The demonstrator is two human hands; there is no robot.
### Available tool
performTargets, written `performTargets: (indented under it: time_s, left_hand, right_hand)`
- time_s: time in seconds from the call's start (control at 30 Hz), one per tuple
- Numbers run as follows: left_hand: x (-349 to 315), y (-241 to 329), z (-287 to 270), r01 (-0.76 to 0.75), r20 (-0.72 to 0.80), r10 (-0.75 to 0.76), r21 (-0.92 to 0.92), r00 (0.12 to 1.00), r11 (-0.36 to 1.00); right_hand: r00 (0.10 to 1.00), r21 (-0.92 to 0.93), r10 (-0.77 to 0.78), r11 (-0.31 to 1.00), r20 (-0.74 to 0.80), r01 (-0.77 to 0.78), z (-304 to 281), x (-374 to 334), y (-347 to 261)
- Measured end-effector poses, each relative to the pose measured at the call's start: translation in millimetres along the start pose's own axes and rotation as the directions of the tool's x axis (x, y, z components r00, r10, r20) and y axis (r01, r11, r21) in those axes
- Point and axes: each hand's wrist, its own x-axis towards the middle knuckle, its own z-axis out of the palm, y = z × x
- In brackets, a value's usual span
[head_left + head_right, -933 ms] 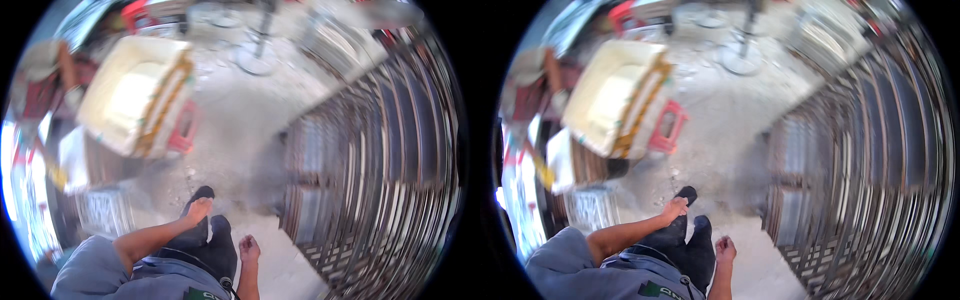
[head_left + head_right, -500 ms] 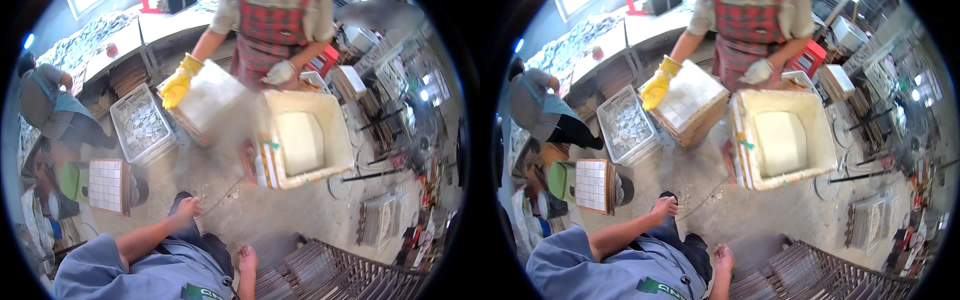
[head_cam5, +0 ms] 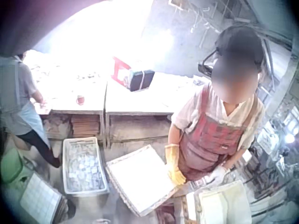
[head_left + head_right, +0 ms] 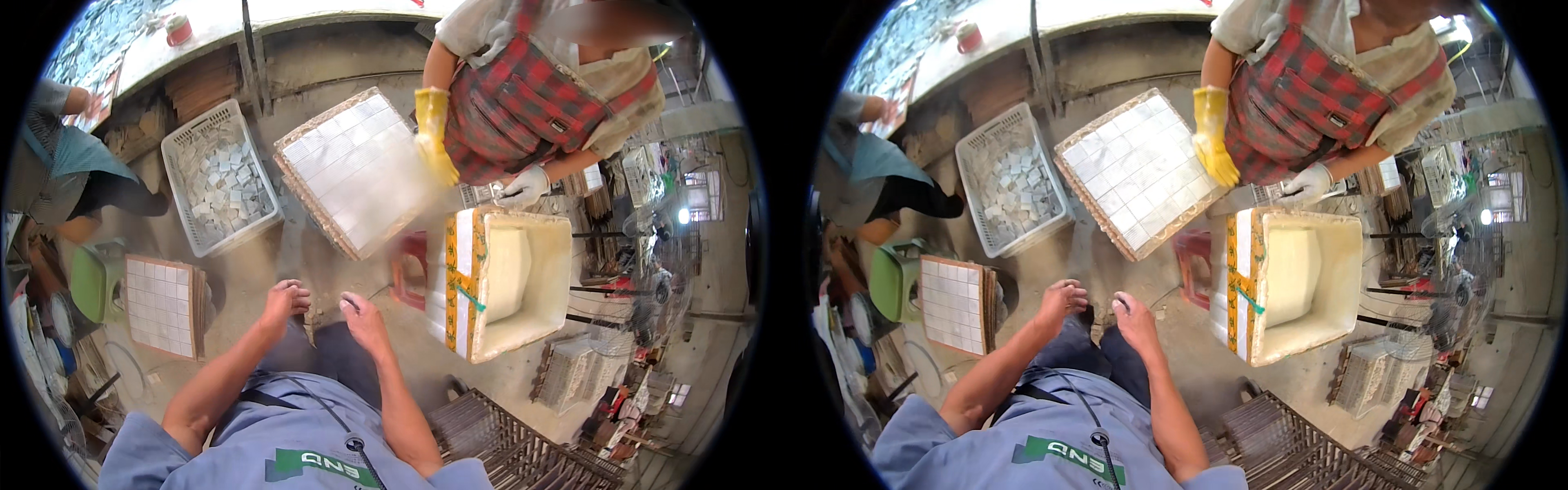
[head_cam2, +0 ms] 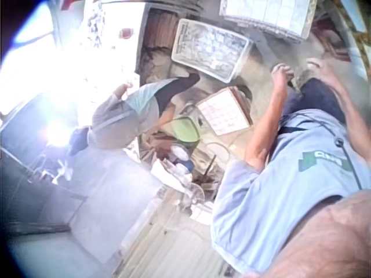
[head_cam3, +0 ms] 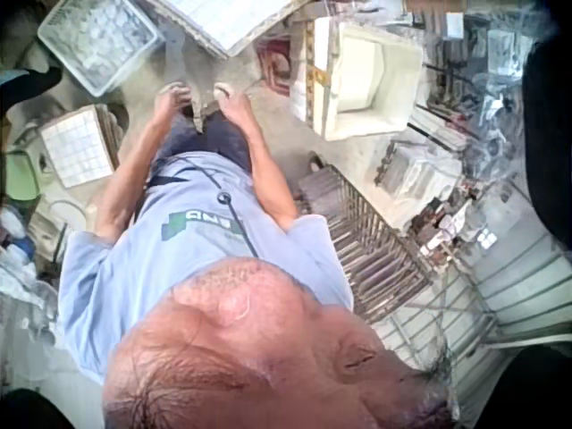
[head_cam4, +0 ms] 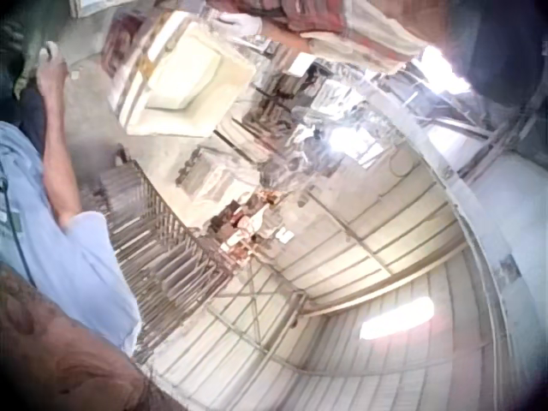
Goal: The person repeatedly picks up a square mesh tray, shakes it vigorously to dislodge small white pieces, and places it on a drying rack. The person continues this cycle with multiple trays while another worker handles trays nearby.
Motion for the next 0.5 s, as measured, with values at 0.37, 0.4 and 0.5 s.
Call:
performTargets:
  time_s: [0.37,0.4,0.5]
  left_hand:
    - [22.8,17.1,51.5,0.01,0.002,-0.01,-0.202,1.0,0.979]
    - [25.1,16.5,56.9,0.014,-0.006,-0.016,-0.205,1.0,0.979]
    - [41.0,8.2,71.0,0.018,-0.02,-0.023,-0.215,1.0,0.976]
  right_hand:
    - [0.908,-0.357,-0.232,0.929,-0.349,0.1,-60.6,102.2,23.3]
    - [0.887,-0.329,-0.235,0.939,-0.398,0.101,-68.5,117.3,24.9]
    - [0.846,-0.293,-0.175,0.956,-0.503,0.024,-92.9,160.0,29.9]
